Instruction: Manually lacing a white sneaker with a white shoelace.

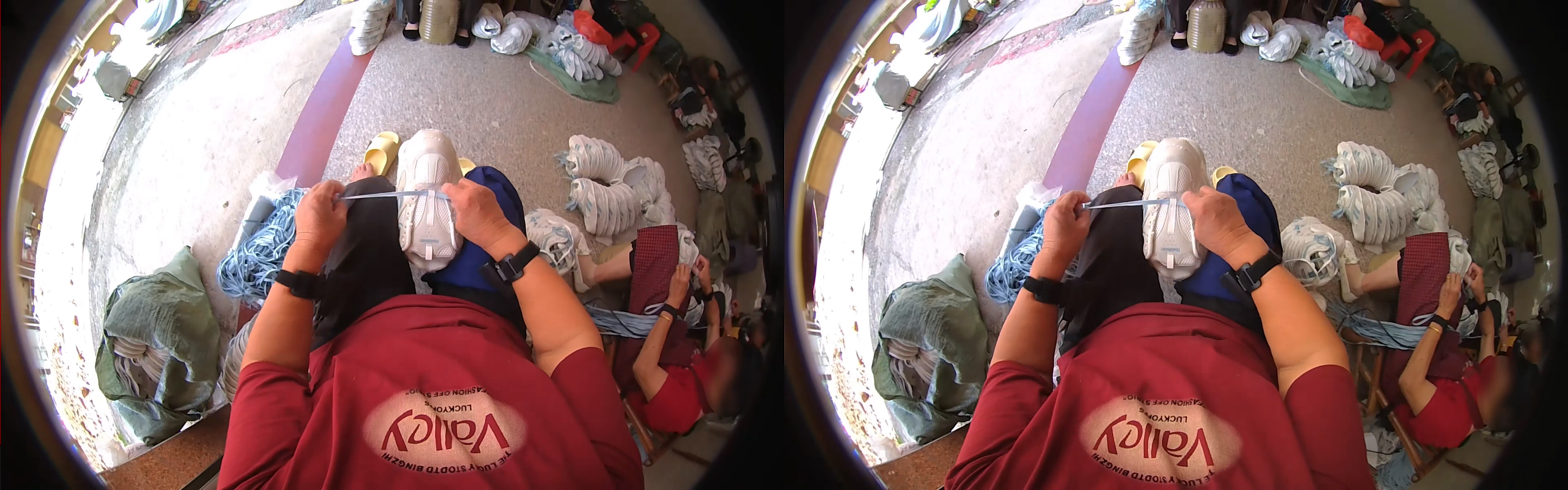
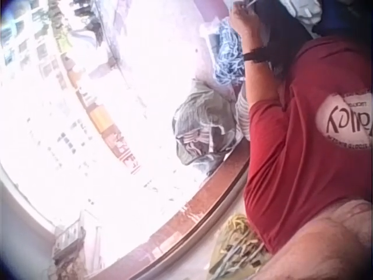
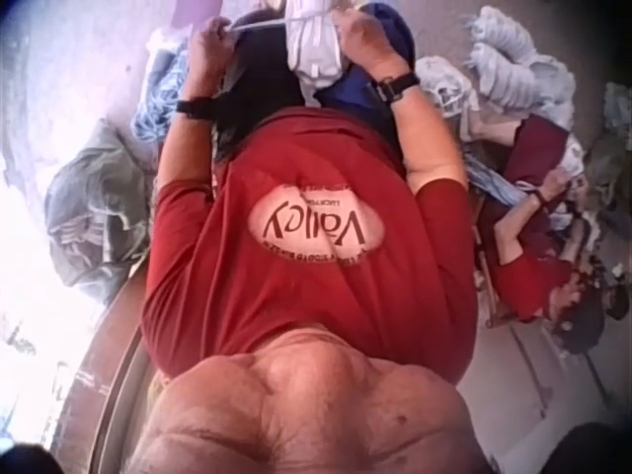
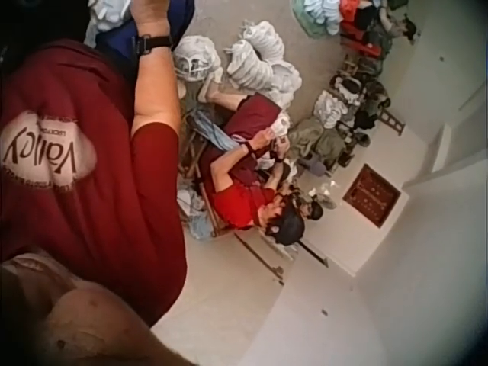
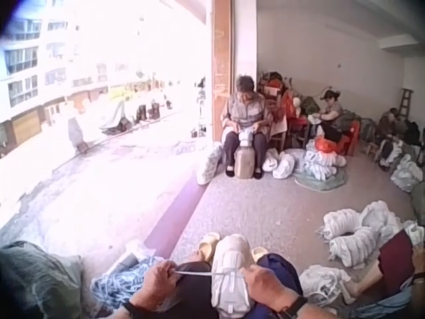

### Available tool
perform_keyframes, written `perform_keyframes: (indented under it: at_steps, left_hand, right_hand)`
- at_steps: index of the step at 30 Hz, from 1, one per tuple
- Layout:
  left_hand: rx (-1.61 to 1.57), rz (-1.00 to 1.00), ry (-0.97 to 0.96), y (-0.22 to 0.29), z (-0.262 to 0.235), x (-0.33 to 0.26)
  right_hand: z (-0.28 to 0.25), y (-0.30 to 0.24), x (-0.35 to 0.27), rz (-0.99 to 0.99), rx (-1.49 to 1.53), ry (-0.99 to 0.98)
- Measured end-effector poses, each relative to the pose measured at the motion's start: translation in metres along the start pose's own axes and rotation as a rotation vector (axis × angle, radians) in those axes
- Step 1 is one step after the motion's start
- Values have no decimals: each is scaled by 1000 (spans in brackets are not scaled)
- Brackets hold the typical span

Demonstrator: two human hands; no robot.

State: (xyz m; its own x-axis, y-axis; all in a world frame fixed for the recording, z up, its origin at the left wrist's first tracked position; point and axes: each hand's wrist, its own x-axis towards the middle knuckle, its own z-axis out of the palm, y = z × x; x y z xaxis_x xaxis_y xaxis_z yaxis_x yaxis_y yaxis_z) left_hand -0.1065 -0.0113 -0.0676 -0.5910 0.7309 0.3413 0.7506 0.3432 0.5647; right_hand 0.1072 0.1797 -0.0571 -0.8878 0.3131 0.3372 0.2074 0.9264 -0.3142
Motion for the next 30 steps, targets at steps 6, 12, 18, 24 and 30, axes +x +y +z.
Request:
perform_keyframes:
  at_steps: [6, 12, 18, 24, 30]
  left_hand:
    - [-326, -328, 327, -92, -18, -20]
    - [-765, -714, 579, -131, -65, -58]
    - [-836, -830, 772, -168, -103, -69]
    - [-799, -957, 966, -220, -164, -113]
    - [-747, -926, 939, -251, -223, -125]
  right_hand:
    - [-3, -2, -3, -106, -105, -2]
    - [4, 53, -47, 235, 40, 191]
    - [-45, 227, -405, 921, -539, 208]
    - [-96, 122, -548, 1804, -448, 90]
    - [-127, 52, -604, 2320, -304, 376]
